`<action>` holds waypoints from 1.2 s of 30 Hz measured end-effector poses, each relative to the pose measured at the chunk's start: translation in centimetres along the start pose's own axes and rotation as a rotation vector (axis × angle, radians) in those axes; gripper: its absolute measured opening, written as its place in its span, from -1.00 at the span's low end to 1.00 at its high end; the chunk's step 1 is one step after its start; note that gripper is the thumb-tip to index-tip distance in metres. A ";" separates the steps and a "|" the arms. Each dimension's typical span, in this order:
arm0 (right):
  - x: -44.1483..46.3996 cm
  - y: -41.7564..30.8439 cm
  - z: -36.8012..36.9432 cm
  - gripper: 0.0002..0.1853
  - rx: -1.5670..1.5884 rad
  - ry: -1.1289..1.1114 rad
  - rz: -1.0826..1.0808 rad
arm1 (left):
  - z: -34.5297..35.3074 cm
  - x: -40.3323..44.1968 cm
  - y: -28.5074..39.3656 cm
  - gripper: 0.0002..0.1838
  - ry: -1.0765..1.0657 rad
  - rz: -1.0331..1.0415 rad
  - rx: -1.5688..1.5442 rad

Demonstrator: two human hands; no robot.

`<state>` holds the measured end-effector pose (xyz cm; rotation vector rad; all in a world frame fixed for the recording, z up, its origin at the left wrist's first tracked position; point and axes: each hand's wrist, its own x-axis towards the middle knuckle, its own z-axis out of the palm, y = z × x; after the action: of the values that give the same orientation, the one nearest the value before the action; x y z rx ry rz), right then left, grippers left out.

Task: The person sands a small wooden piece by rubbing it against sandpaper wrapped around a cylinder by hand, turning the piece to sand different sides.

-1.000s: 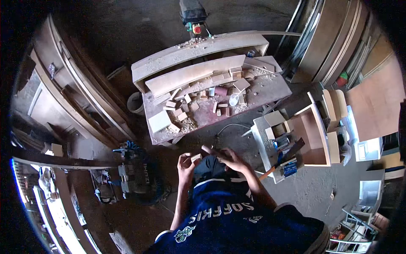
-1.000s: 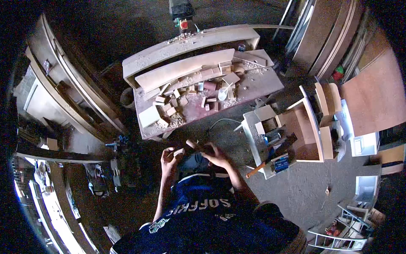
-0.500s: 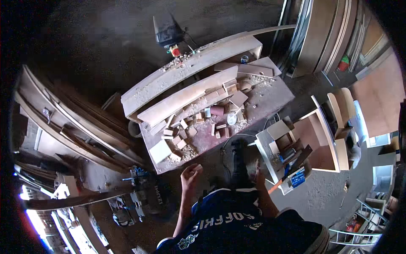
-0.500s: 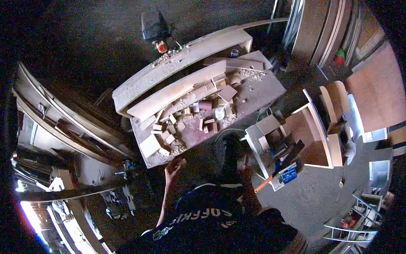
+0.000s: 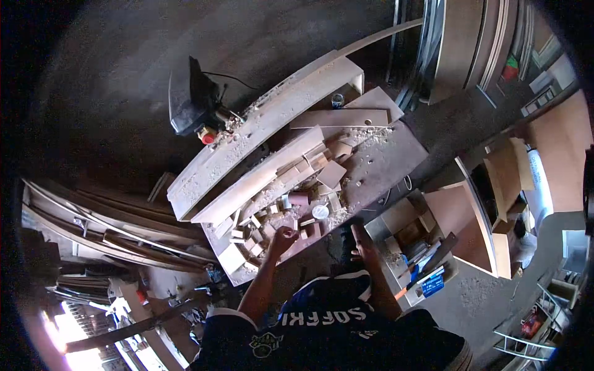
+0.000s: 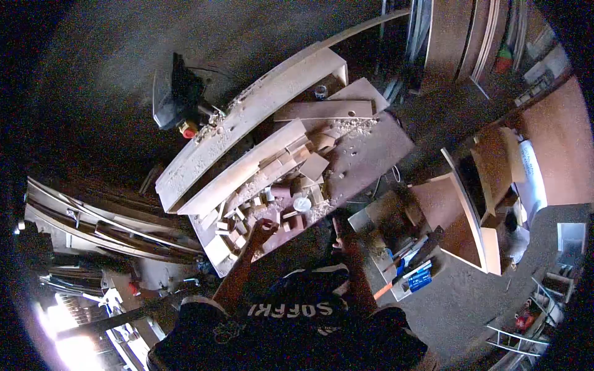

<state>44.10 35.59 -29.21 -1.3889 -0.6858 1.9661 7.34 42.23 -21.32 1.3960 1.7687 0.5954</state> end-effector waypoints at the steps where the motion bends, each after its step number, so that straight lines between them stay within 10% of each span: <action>1: 0.7 -0.5 -0.2 -0.53 -0.080 0.016 0.054 | -0.5 0.9 3.3 -0.56 0.033 -0.015 0.099; 5: 4.6 4.5 -3.5 -0.63 0.518 -0.038 0.064 | 1.0 7.0 0.4 -0.50 -0.097 -0.026 0.163; 9: 2.1 0.4 -3.3 -0.62 0.244 0.090 0.149 | 3.4 9.9 2.2 -0.47 0.229 0.190 0.133; 19: 3.2 -5.1 -2.9 -0.38 -0.127 -0.032 -0.029 | 4.2 21.1 1.2 -0.41 0.225 0.368 0.302; 20: 3.5 -4.5 -3.0 -0.38 -0.137 -0.030 -0.071 | 4.5 21.5 2.6 -0.39 0.228 0.057 0.188; 24: 3.7 -3.0 -3.3 -0.37 0.151 -0.041 0.055 | 4.8 24.6 2.8 -0.41 0.285 0.141 0.278; 27: 2.9 -4.8 -2.8 -0.34 -0.271 -0.054 -0.178 | 6.0 27.0 2.8 -0.48 0.323 0.170 0.320; 33: 3.0 -0.1 -4.0 -0.61 0.164 0.053 0.015 | 8.6 30.8 1.0 -0.59 0.377 0.042 0.092; 36: 2.8 0.0 -4.6 -0.68 -0.266 0.003 0.051 | 9.2 31.8 0.2 -0.63 0.430 0.139 0.146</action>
<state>47.77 37.89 -32.39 -1.5779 -0.9462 1.9652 12.25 71.58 -35.71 1.5881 2.0942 0.9106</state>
